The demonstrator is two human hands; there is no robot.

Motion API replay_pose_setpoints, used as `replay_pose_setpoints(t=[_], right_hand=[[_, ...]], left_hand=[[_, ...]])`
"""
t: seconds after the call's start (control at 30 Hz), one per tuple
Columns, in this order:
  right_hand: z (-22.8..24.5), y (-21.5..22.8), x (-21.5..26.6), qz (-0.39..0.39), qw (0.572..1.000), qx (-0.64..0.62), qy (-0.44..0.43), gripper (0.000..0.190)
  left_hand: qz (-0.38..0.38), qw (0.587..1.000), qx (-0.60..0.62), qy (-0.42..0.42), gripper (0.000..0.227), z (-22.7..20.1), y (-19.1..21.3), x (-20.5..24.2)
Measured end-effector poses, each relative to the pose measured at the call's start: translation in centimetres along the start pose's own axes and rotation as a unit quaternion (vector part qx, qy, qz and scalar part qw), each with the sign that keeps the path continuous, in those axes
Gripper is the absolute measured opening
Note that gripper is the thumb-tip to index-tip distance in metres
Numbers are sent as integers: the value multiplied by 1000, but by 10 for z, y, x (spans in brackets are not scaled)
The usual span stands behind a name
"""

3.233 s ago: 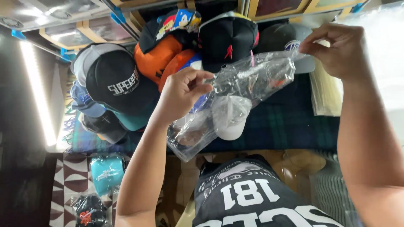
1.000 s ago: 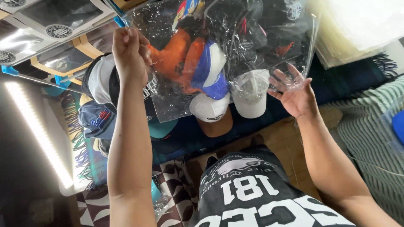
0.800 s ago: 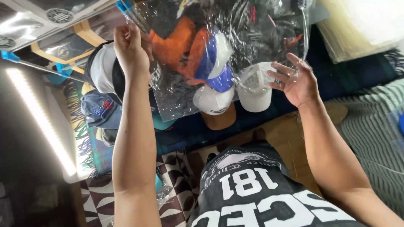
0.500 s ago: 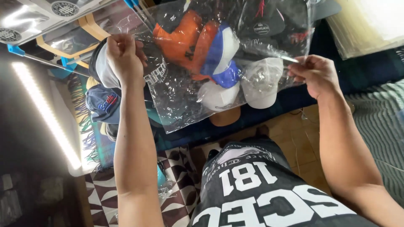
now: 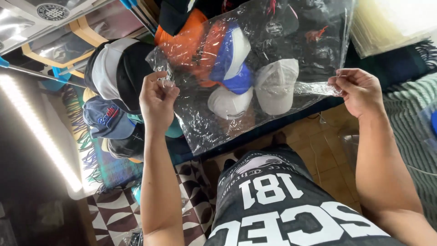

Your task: Removing baseball caps from individual plastic packaging and sorting them into piles.

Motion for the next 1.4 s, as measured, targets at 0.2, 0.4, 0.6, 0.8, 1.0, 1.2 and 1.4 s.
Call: replay_pose_setpoints(t=[0.2, 0.4, 0.6, 0.8, 1.0, 1.2, 1.4], right_hand=[[14, 18, 2, -107, 958, 251, 92, 39], [144, -131, 62, -70, 776, 483, 399, 101], [142, -188, 40, 187, 797, 537, 204, 38], [139, -119, 42, 216, 948, 183, 145, 8], [121, -97, 50, 239, 966, 37, 90, 24], [91, -45, 40, 169, 979, 88, 79, 9], [101, -37, 49, 136, 964, 203, 99, 34]], left_hand=[[44, 995, 85, -29, 47, -29, -15, -7], [235, 959, 30, -154, 45, -124, -59, -10], [247, 930, -5, -272, 46, -184, -46, -24], [-79, 959, 152, -226, 82, -88, -2, -18], [92, 967, 212, -110, 61, -75, -115, -3], [200, 967, 139, -81, 8, -65, -131, -26], [302, 925, 213, -91, 29, -79, -144, -29]])
Point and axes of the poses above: each hand's wrist, its own x-axis away from the middle knuckle, its own y-axis out of the back of the hand, z = x × y, the point moved 9 cm from there along -x, towards the middle knuckle, and after that the axes turned 8 degrees about -y, right-handed, at the moved point
